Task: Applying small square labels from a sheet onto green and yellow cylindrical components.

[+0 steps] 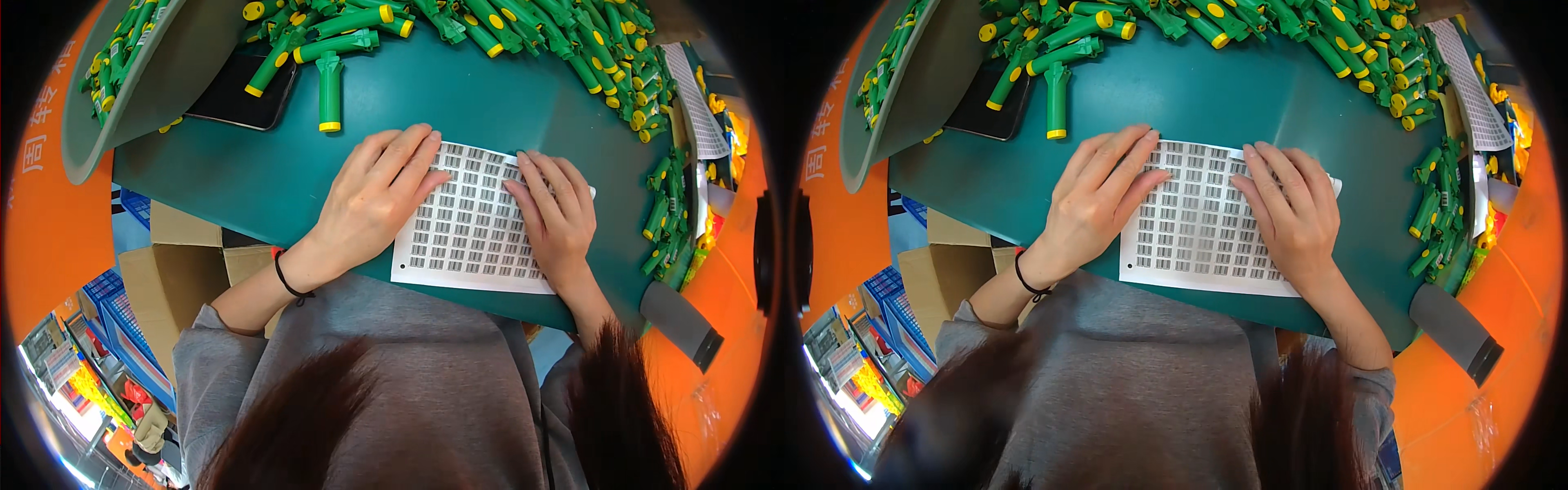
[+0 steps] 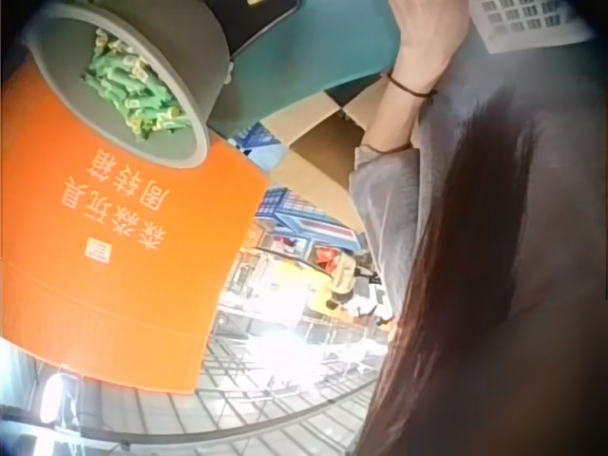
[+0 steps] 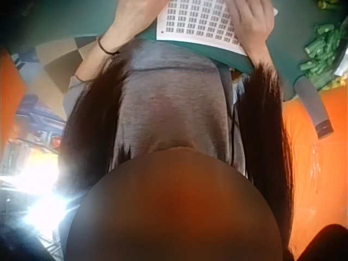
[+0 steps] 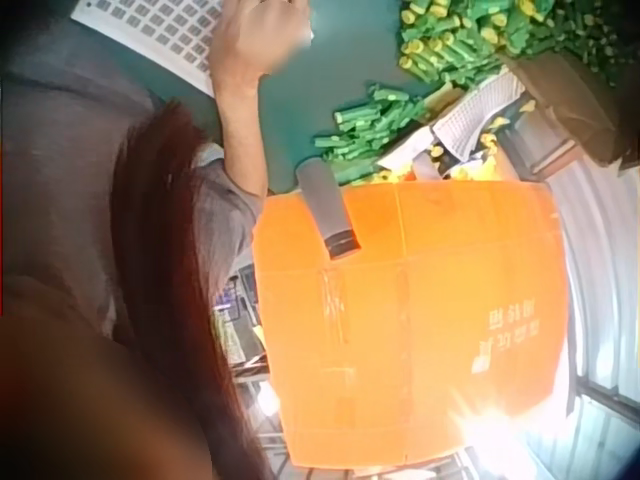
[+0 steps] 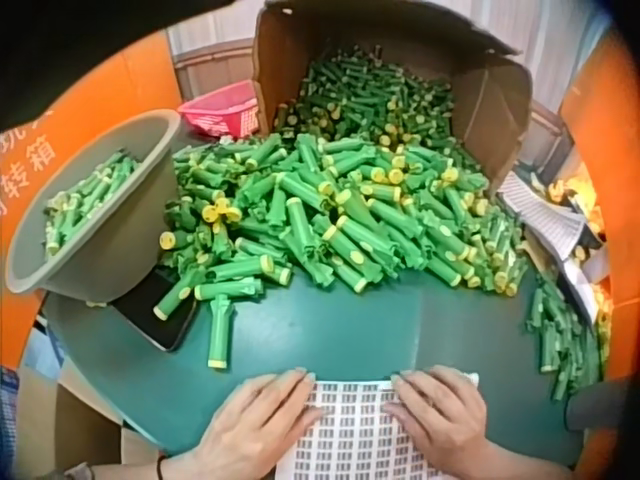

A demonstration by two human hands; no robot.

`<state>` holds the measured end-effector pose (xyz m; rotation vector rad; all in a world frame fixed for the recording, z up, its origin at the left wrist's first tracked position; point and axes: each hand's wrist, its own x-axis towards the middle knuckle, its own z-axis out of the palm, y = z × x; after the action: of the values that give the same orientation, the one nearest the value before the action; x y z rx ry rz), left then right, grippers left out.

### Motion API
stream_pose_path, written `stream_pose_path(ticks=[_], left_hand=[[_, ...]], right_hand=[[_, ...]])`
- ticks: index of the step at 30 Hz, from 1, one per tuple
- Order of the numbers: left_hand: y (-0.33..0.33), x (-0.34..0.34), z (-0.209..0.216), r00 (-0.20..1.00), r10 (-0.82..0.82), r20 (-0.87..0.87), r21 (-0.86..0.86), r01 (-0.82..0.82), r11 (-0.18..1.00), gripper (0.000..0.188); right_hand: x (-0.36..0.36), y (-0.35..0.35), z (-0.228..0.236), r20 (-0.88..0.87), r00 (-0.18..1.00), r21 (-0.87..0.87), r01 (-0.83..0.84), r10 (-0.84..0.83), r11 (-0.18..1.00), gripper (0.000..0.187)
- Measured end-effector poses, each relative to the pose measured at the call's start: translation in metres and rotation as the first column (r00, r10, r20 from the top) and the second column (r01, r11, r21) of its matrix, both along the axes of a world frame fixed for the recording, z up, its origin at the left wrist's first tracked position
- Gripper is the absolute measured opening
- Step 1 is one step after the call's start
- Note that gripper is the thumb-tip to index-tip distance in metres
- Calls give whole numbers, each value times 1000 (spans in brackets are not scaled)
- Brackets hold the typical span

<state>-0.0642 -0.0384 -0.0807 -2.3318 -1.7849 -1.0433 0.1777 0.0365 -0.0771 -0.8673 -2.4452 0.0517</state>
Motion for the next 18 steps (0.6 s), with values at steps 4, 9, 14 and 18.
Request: stream_pose_path(ticks=[4,9,14,18], left_hand=[[-2,0,-2,1000,14,16,8,-14,1000,39],[0,0,0,1000,-9,-5,22,9,1000,37],[-1,-1,0,1000,9,-2,-2,-9,1000,37],[0,0,1,1000,1,7,3,-1,1000,37]], right_hand=[[-4,2,7,-54,997,-57,52,-55,997,39],[15,4,2,-14,1000,-19,27,-27,999,42],[11,5,10,-109,989,-108,86,-98,990,43],[36,6,4,34,999,-30,28,-27,999,43]])
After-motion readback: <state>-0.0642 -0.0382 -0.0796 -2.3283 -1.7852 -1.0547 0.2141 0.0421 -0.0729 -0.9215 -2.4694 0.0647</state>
